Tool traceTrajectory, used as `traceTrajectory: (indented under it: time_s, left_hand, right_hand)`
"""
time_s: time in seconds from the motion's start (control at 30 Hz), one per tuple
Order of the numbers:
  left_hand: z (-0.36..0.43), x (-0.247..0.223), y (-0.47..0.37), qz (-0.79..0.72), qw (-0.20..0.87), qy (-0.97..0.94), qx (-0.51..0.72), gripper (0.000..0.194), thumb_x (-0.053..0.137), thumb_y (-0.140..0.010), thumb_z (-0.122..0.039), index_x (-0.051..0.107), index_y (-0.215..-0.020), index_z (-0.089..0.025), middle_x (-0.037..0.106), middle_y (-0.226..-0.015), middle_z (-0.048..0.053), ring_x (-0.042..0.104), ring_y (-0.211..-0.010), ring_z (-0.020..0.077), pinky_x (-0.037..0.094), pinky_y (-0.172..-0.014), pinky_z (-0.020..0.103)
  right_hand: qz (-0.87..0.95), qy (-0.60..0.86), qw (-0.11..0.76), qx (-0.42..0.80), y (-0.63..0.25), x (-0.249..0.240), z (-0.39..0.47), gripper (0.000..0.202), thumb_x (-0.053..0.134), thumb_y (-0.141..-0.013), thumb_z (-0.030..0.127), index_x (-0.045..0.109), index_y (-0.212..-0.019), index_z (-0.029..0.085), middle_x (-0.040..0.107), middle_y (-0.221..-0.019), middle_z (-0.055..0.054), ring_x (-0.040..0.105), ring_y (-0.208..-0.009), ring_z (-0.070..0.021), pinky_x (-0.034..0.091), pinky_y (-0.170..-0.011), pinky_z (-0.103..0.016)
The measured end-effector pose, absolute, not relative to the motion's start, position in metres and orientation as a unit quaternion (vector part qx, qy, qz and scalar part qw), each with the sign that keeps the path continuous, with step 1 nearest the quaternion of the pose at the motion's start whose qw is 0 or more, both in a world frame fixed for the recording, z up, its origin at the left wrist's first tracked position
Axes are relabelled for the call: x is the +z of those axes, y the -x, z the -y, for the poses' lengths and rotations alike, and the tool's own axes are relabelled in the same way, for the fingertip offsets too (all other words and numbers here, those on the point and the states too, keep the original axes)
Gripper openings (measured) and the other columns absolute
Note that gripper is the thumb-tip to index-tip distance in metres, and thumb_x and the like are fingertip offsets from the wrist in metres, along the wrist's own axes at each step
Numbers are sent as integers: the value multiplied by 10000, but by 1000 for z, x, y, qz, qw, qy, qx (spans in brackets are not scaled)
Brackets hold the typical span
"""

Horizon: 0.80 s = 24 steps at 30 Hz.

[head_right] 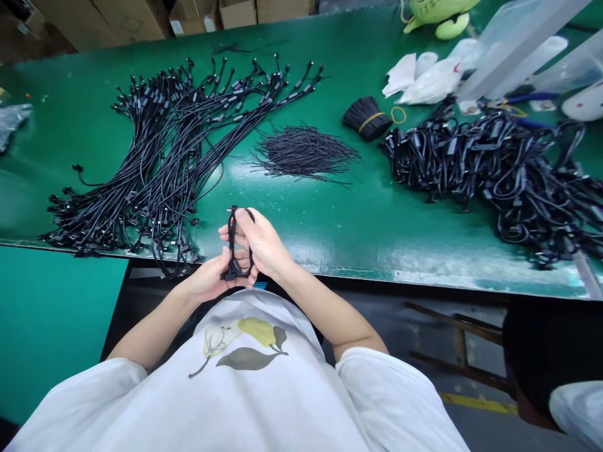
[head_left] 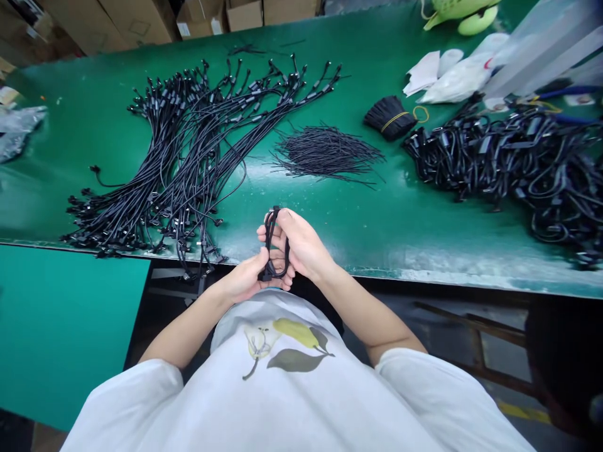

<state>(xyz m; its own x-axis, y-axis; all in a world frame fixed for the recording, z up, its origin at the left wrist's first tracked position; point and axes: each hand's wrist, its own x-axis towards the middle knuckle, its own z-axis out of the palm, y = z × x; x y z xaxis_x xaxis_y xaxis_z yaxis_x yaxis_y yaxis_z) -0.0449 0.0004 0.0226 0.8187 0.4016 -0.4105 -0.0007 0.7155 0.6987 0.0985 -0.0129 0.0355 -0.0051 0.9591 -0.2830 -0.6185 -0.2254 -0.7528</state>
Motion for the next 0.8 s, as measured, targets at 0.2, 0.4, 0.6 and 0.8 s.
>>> traceTrajectory:
  time_s: [0.2,0.4,0.6,0.8]
  left_hand:
    - [2,20,39,-296,879,-356,112,501,596,-806,-616,580,-916,-127,514,-711,0,490,-608,106,482,-630,286]
    - [5,14,32,-287,869,-386,118,578,583,-761,-691,580,-801,-115,434,-609,-34,422,-543,93,489,-593,298]
    - [7,27,33,-261,937,-217,88,357,735,-769,-423,620,-901,-111,505,-747,17,537,-671,112,494,-640,249]
    - [12,35,19,-233,962,-120,80,248,700,-804,-320,546,-748,-134,246,-594,-70,256,-457,40,249,-402,133]
  right_hand:
    - [229,351,641,643,-96,38,9,517,778,-669,514,463,-964,231,541,-774,63,500,-581,-44,427,-538,-172]
    - [241,323,606,686,-99,37,5,439,626,-793,601,486,-811,185,368,-597,102,197,-376,13,124,-343,-134]
    - [265,281,586,712,-111,41,2,410,604,-834,571,462,-796,189,361,-593,106,170,-370,16,149,-320,-102]
    - [271,232,601,715,-121,39,7,441,616,-812,602,451,-780,193,376,-603,107,187,-345,19,198,-290,-100]
